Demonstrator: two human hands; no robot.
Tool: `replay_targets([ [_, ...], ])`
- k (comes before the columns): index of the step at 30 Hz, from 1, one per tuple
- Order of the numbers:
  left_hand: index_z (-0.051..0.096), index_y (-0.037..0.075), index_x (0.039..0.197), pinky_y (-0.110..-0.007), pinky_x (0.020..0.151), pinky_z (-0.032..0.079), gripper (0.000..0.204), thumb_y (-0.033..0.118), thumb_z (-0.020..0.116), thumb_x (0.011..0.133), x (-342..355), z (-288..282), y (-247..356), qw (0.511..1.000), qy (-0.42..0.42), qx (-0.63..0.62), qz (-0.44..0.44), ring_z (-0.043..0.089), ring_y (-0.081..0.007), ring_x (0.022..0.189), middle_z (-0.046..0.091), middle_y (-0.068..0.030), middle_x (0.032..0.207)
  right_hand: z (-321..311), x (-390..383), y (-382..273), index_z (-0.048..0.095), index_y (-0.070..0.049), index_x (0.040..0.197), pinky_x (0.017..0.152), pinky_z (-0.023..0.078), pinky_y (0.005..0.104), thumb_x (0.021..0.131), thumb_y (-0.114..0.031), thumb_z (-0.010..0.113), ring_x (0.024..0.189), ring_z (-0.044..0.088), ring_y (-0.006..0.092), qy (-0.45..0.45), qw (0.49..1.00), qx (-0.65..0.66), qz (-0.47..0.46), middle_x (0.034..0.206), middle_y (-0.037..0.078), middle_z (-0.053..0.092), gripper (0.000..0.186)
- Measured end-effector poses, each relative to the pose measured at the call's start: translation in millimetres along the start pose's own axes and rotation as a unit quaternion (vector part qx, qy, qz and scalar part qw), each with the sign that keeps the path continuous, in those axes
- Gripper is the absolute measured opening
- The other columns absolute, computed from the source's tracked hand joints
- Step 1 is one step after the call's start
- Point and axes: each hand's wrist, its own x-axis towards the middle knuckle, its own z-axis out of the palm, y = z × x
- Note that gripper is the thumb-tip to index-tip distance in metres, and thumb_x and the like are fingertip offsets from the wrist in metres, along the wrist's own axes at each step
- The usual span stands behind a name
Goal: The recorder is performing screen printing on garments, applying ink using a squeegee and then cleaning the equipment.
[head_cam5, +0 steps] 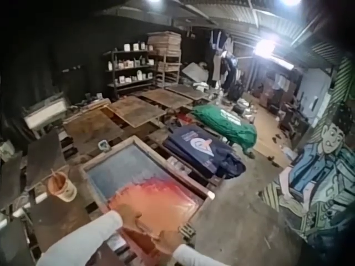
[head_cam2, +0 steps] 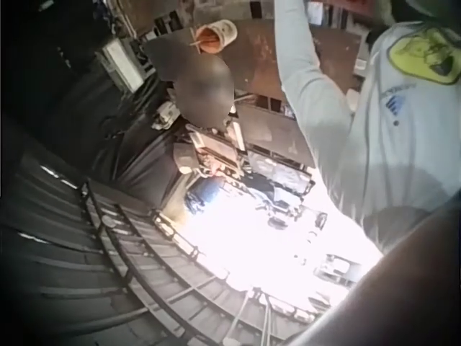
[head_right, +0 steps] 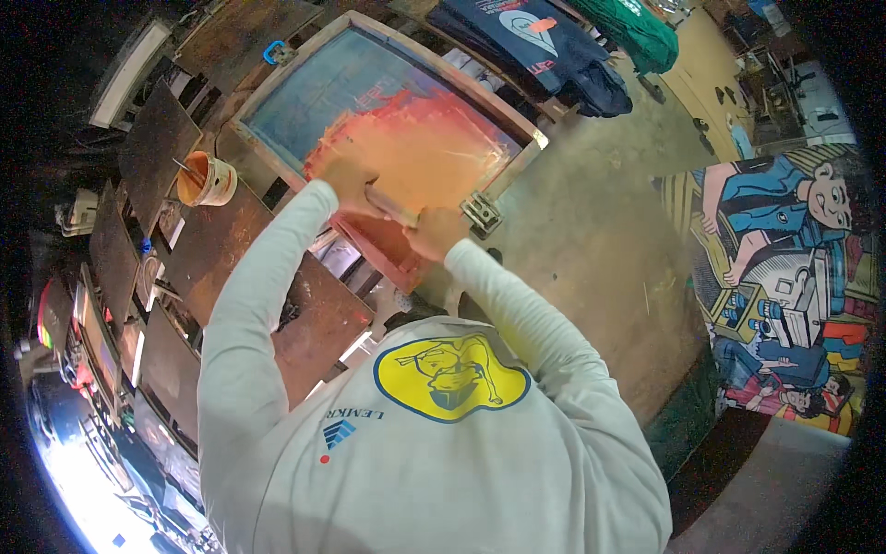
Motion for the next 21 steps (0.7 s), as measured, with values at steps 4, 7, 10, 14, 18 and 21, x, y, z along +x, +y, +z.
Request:
replay_targets([
  [4,0.073,0.008,0.089,-0.046,0.078,0.053,0.069,0.071,0.074,0.060,56.8,-15.1,0.9,0.997,-0.063,0.035,0.002,0.068,-0.0363,0.086,0.071,-0.0157,0.089,-30.4,32.7,34.0,0.070,0.001,0.100,0.080,0.054,0.0455,0.079,-0.044,0.067,0.090,0.069,0.0376,-0.047,0.997,0.059,0.000,0.095,0.023,0.071,0.050],
  [7,0.073,0.009,0.093,-0.046,0.081,0.053,0.068,0.070,0.073,0.062,80.3,0.6,-15.1,0.999,-0.036,0.029,0.009,0.068,-0.0363,0.090,0.072,-0.0161,0.093,-40.0,48.0,42.9,0.069,0.001,0.090,0.076,0.053,0.0463,0.079,-0.041,0.067,0.085,0.069,0.0408,0.008,1.000,0.007,-0.019,0.085,0.024,0.069,0.044],
  [10,0.073,0.010,0.095,-0.047,0.080,0.053,0.067,0.069,0.074,0.061,88.9,-3.5,-7.8,0.994,0.102,0.030,0.017,0.068,-0.0359,0.090,0.072,-0.0160,0.093,-48.6,54.5,50.7,0.067,0.000,0.088,0.076,0.054,0.0474,0.080,-0.042,0.067,0.083,0.069,0.0398,0.057,0.997,-0.046,0.021,0.089,0.023,0.070,0.043],
  [14,0.070,0.011,0.091,-0.047,0.077,0.053,0.065,0.067,0.076,0.060,73.8,-8.2,-2.6,0.997,0.068,0.038,0.020,0.068,-0.0360,0.087,0.071,-0.0162,0.089,-39.4,30.9,27.0,0.065,0.000,0.087,0.075,0.054,0.0486,0.082,-0.037,0.065,0.081,0.069,0.0392,0.068,0.996,-0.050,0.041,0.087,0.023,0.070,0.037],
  [18,0.063,0.010,0.091,-0.046,0.075,0.053,0.064,0.058,0.084,0.055,29.0,20.5,-11.2,0.988,0.135,-0.053,0.056,0.067,-0.0365,0.086,0.069,-0.0150,0.086,2.8,-0.3,0.3,0.065,0.000,0.091,0.069,0.056,0.0470,0.086,-0.026,0.059,0.075,0.070,0.0384,0.065,0.994,-0.083,0.012,0.077,0.022,0.070,0.027],
  [21,0.061,0.009,0.097,-0.046,0.076,0.053,0.066,0.053,0.086,0.054,-4.6,34.2,-20.6,0.993,0.088,-0.051,0.066,0.067,-0.0347,0.087,0.069,-0.0143,0.089,41.4,-21.6,-28.1,0.064,0.000,0.093,0.064,0.056,0.0462,0.087,-0.027,0.059,0.070,0.070,0.0374,0.061,0.992,-0.111,0.016,0.076,0.020,0.070,0.029],
])
